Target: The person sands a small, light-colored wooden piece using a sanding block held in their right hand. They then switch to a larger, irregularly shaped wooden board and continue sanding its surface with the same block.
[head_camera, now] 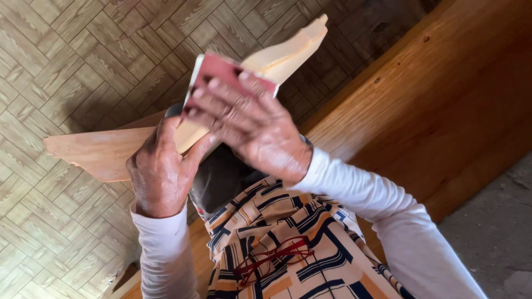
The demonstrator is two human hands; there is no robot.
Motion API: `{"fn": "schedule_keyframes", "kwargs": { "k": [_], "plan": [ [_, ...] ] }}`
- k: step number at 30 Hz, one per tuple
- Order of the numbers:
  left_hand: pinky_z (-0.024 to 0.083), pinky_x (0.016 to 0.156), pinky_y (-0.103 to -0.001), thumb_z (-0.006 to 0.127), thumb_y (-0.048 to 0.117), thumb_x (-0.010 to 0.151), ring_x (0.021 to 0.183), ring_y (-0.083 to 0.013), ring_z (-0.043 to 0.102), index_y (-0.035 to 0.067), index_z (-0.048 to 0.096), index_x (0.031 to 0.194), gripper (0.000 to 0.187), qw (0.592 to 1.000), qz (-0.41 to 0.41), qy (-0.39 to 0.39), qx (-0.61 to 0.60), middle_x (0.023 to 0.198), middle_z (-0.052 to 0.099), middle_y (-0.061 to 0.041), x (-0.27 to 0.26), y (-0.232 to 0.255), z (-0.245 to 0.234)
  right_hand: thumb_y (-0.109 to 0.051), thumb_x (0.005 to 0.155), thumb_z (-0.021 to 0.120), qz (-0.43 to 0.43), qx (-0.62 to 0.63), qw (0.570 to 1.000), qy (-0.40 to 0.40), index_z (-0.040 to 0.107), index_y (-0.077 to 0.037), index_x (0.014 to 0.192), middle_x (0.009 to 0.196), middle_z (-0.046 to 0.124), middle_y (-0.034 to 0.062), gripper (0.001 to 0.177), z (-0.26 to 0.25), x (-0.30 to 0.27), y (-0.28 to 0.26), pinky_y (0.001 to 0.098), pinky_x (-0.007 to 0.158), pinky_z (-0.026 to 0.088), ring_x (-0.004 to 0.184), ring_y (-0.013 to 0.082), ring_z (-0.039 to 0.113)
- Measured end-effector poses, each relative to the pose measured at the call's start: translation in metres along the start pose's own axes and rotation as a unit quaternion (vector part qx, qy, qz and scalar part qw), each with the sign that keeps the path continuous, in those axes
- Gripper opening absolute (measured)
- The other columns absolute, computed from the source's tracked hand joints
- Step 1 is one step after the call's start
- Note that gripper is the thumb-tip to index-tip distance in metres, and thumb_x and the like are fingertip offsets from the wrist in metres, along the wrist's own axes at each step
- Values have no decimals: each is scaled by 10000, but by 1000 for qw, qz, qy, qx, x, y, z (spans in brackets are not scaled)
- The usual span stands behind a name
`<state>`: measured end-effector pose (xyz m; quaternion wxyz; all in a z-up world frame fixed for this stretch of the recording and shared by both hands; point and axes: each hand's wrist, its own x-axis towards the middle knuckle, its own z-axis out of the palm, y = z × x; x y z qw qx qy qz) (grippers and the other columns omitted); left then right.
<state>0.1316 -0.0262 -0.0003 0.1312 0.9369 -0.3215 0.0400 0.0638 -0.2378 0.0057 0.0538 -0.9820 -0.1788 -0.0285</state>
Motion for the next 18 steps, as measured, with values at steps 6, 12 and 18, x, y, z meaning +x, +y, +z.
{"fn": "schedule_keyframes", "kwargs": {
  "k": [6, 12, 18],
  "plan": [
    [565, 676, -416, 848, 542, 931, 846, -312, 760, 27, 703, 1173, 587, 992, 54, 110, -11, 1031, 790, -150, 0, 12, 5, 138, 1050, 436, 56, 138, 974, 168, 563, -160, 1559, 1624, 431, 41, 604, -17, -11, 48, 413, 1318, 143, 1544, 204, 322],
    [550, 689, -438, 898, 478, 905, 826, -339, 729, 52, 691, 1176, 546, 995, 34, 90, -30, 1044, 763, -102, -9, -7, 11, 85, 1148, 355, 30, 390, 880, 270, 555, -10, 1457, 1511, 564, 127, 380, -13, -6, 72, 487, 1352, 339, 1510, 335, 480],
    [556, 694, -442, 914, 474, 902, 815, -353, 724, 6, 703, 1168, 578, 994, 62, 92, -24, 977, 753, -138, -2, -16, 3, 196, 1089, 306, 16, 387, 875, 290, 459, -31, 1521, 1553, 527, 118, 511, 13, -9, 85, 543, 1374, 333, 1547, 355, 427]
  ]
}}
